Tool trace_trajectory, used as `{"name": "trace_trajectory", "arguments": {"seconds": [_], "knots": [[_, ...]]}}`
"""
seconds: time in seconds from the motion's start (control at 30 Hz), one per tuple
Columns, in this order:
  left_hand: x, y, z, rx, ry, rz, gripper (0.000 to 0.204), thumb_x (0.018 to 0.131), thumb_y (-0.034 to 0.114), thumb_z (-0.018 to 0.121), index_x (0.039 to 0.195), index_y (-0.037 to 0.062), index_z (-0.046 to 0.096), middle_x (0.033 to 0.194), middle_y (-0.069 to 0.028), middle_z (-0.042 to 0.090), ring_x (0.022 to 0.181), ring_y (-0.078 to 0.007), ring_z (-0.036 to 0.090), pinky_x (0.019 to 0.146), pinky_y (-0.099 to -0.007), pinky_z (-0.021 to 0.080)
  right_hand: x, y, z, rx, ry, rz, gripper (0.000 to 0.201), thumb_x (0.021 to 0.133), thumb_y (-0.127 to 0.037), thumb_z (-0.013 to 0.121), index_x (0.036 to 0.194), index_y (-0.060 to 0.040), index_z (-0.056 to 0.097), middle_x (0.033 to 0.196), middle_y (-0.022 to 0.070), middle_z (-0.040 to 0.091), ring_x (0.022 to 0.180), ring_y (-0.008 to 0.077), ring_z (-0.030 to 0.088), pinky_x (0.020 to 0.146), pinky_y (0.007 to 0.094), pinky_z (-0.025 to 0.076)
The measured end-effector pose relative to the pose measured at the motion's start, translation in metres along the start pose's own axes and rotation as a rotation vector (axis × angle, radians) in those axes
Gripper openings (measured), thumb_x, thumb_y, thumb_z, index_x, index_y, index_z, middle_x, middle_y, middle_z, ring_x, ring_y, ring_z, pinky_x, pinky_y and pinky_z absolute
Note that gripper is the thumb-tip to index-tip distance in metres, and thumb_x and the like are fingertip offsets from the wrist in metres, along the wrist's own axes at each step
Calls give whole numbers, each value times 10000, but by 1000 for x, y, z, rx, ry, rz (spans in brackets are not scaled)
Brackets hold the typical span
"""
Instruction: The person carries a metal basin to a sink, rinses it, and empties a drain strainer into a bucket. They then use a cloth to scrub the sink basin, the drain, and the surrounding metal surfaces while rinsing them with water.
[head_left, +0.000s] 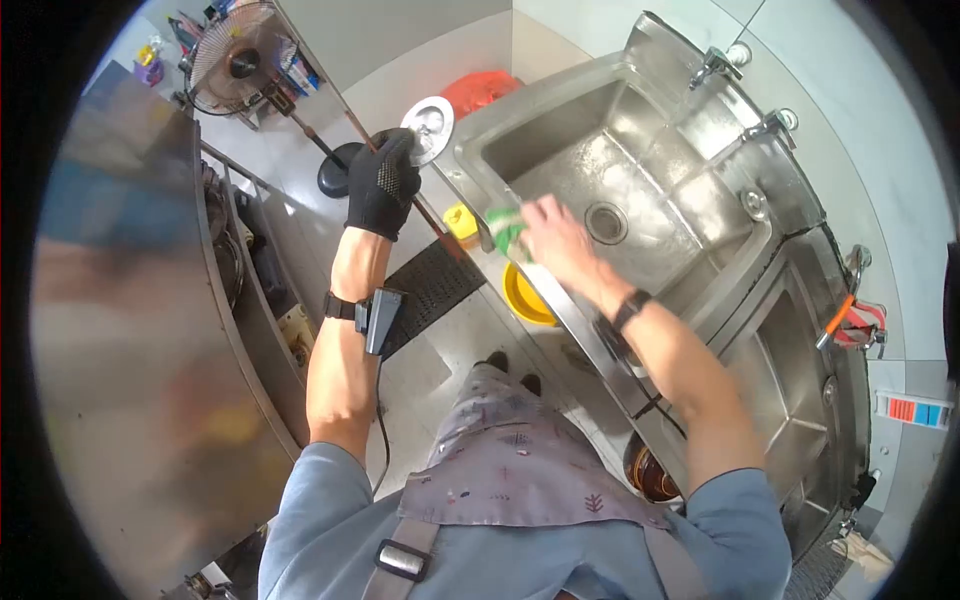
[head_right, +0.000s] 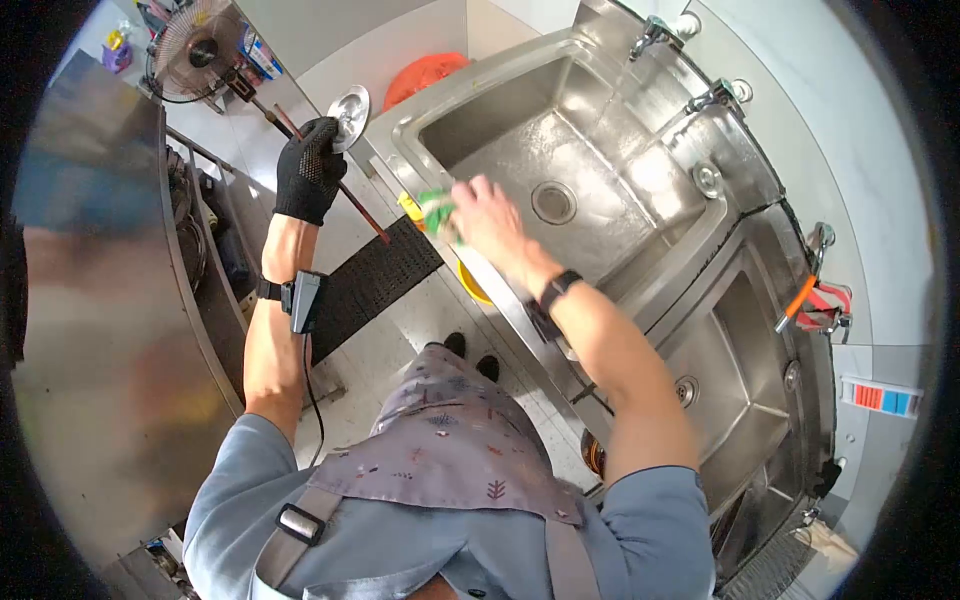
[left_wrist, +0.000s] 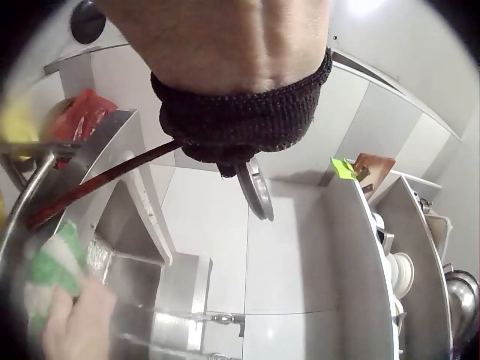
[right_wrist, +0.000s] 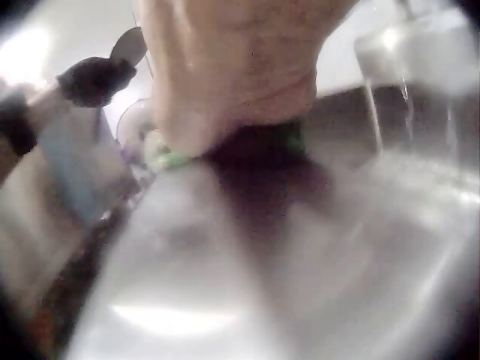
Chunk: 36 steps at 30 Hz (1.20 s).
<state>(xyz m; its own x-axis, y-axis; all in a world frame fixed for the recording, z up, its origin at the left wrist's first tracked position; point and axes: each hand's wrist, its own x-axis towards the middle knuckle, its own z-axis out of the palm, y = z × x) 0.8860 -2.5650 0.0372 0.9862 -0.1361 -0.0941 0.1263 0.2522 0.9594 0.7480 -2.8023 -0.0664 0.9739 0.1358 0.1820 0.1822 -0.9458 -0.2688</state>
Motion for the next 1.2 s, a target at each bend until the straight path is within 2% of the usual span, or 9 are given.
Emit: {"name": "trace_trajectory", "arguments": {"seconds": [0.1, 0.23, 0.33, 0.53, 0.83, 0.9, 1.0, 1.03, 1.2], "knots": [[1, -1, -10, -103, 2, 1, 137, 902, 154, 671, 956, 29, 662, 657, -3, 537, 477, -112, 478, 439, -251, 373, 60, 31, 7, 78, -159, 340, 310, 903, -171, 640, 1161, -17, 563, 1199, 206, 529, 1129, 409, 553, 914, 483, 497], [48, -33, -54, 396, -36, 405, 56, 897, 86, 652, 936, 54, 676, 702, 0, 564, 541, -112, 518, 453, -248, 388, 82, -37, 5, -21, 68, -4, 385, 849, -158, 670, 1214, -61, 593, 1250, 166, 538, 1134, 363, 541, 898, 495, 481], [69, -10, -45, -120, -24, -70, 75, 930, 126, 664, 943, 54, 679, 763, 23, 582, 630, -73, 542, 498, -231, 404, 125, -53, 30, -9, -16, -154, 535, 806, -179, 698, 1328, -147, 588, 1305, 109, 536, 1196, 317, 481, 968, 482, 393], [147, -7, -46, 1, -26, -25, 149, 931, 164, 672, 1016, 41, 673, 754, 21, 571, 594, -53, 508, 484, -206, 373, 218, 48, 46, -110, 201, 120, 422, 921, -202, 581, 1341, -169, 593, 1400, 46, 540, 1360, 346, 391, 1109, 632, 259], [233, -26, -48, 26, -71, -174, 100, 933, 176, 677, 938, 80, 652, 620, 34, 536, 431, -57, 429, 392, -209, 310, 282, 245, 21, -506, 428, 424, 314, 920, -202, 578, 1205, -91, 647, 1264, 122, 597, 1234, 369, 503, 1053, 514, 388], [238, -19, -39, 33, -97, -176, 104, 940, 172, 671, 956, 70, 657, 636, 19, 553, 432, -63, 435, 391, -213, 317, 304, 268, -15, -635, 74, 732, 360, 900, -204, 601, 1234, -73, 619, 1259, 160, 589, 1207, 379, 519, 1021, 483, 422], [253, -28, -38, 64, -148, -169, 120, 944, 171, 668, 984, 58, 664, 654, 11, 565, 440, -62, 438, 398, -215, 323, 315, 308, -21, -595, 582, 575, 418, 890, -208, 616, 1286, -80, 578, 1269, 160, 579, 1211, 381, 518, 1027, 507, 418], [255, -25, -33, 88, -155, -203, 123, 942, 173, 672, 988, 59, 666, 654, 13, 563, 444, -62, 439, 403, -216, 325, 322, 319, -15, -347, 327, 732, 458, 912, -234, 582, 1340, -78, 535, 1335, 166, 551, 1256, 397, 488, 1046, 520, 411], [273, -37, -23, 47, -226, -255, 131, 936, 181, 687, 984, 62, 665, 650, 18, 553, 453, -61, 441, 410, -223, 325, 320, 308, 28, -346, 365, 743, 482, 971, -287, 466, 1390, -55, 510, 1461, 211, 476, 1308, 444, 458, 1087, 524, 391]]}}
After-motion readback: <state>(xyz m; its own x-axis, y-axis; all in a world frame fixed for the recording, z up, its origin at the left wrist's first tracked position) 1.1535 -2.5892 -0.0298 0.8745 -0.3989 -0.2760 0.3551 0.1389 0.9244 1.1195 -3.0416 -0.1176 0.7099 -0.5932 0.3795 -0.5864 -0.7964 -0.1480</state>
